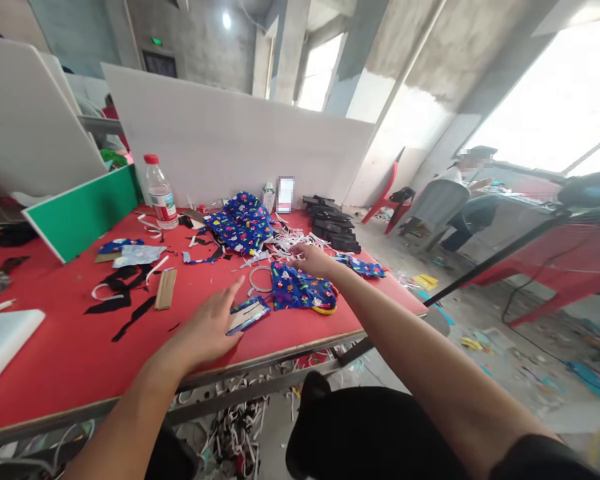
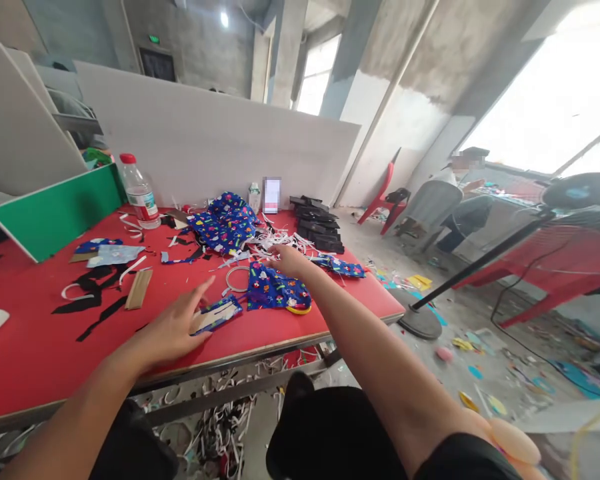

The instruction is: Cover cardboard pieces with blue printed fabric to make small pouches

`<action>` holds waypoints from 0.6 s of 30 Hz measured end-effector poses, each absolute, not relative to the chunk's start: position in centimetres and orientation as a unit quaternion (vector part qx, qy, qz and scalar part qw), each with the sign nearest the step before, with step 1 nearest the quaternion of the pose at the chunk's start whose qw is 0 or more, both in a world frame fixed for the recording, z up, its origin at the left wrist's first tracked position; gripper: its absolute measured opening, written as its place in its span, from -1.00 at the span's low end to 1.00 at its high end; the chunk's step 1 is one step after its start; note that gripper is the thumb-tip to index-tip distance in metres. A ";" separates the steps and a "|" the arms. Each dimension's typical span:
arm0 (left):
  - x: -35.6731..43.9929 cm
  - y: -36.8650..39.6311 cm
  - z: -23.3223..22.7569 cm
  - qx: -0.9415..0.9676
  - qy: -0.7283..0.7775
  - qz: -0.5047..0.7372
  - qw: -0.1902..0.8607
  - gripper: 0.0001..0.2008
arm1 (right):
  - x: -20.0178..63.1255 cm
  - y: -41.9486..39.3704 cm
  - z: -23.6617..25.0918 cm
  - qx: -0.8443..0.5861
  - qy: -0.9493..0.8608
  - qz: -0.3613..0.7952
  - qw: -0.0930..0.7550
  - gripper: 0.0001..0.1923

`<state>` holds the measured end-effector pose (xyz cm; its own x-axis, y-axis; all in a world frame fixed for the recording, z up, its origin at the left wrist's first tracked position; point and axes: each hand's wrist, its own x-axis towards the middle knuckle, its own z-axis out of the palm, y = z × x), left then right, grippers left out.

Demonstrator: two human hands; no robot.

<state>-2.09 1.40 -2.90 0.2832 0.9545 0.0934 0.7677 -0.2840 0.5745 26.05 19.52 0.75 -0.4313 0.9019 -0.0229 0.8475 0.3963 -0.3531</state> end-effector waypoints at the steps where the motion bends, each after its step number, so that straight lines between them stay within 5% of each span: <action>1: -2.1 1.4 -3.0 0.764 0.562 0.224 0.225 -0.09 | 25.9 20.4 0.6 -0.528 -0.830 0.166 0.065 -0.63; 8: -3.1 1.4 -3.2 0.684 0.585 0.286 0.330 0.09 | 26.1 21.9 -0.6 -0.495 -0.840 0.215 0.047 -0.62; 13: -3.0 2.2 -3.0 0.562 0.577 0.423 0.415 -0.04 | 26.2 21.7 -0.5 -0.473 -0.846 0.237 0.069 -0.33; 18: -2.5 3.0 -2.8 0.479 0.579 0.486 0.446 -0.04 | 25.9 21.9 0.6 -0.470 -0.847 0.235 0.084 -0.72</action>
